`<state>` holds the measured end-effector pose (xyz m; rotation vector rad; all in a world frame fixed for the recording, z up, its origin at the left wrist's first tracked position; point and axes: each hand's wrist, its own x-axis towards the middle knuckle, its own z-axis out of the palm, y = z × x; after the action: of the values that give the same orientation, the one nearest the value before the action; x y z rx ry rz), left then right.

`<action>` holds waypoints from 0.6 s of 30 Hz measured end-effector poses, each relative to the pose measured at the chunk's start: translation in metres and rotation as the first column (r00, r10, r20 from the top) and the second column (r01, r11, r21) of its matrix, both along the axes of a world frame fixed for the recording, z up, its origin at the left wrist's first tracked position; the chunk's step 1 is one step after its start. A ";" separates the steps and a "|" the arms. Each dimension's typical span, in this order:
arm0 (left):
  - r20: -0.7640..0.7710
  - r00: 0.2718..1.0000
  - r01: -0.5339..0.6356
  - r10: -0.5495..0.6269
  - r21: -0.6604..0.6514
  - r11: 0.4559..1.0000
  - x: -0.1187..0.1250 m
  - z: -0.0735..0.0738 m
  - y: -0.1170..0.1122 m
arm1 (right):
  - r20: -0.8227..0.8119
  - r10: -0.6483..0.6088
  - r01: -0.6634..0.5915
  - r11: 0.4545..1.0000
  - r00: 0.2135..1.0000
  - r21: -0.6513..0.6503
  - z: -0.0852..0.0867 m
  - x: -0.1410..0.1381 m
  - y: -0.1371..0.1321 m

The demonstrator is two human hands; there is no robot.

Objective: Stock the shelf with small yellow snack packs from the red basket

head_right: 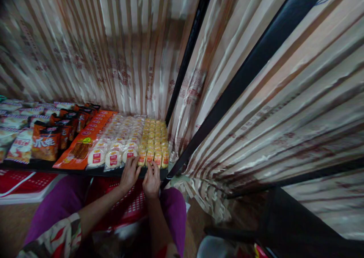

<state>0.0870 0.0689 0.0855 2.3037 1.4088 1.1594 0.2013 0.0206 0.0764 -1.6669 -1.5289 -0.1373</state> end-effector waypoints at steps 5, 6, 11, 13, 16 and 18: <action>0.007 1.000 0.023 -0.023 0.026 0.999 -0.002 0.005 0.001 | 0.006 0.011 -0.011 1.000 1.000 0.004 -0.003 0.002 0.000; 0.013 0.999 0.035 -0.036 0.032 0.999 -0.002 0.006 0.001 | 0.006 0.011 -0.011 1.000 1.000 0.003 -0.004 0.002 0.000; 0.018 0.997 0.073 -0.074 0.052 0.996 -0.001 0.008 0.005 | 0.023 0.006 -0.006 1.000 1.000 0.020 -0.008 0.003 0.002; 0.012 0.998 0.064 -0.064 0.047 0.997 0.000 0.009 0.007 | 0.023 -0.003 0.002 1.000 1.000 0.022 -0.008 0.003 0.002; -0.025 0.998 0.058 -0.057 0.048 0.997 0.001 0.010 0.008 | 0.022 -0.009 0.009 1.000 1.000 0.022 -0.006 0.001 0.001; -0.058 0.997 0.052 -0.047 0.078 0.996 0.000 0.010 0.009 | 0.031 -0.006 0.005 1.000 0.999 0.027 -0.005 0.001 0.001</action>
<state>0.0874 0.0776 0.0955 2.4285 1.3392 1.1658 0.2027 0.0217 0.0715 -1.6550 -1.5392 -0.1869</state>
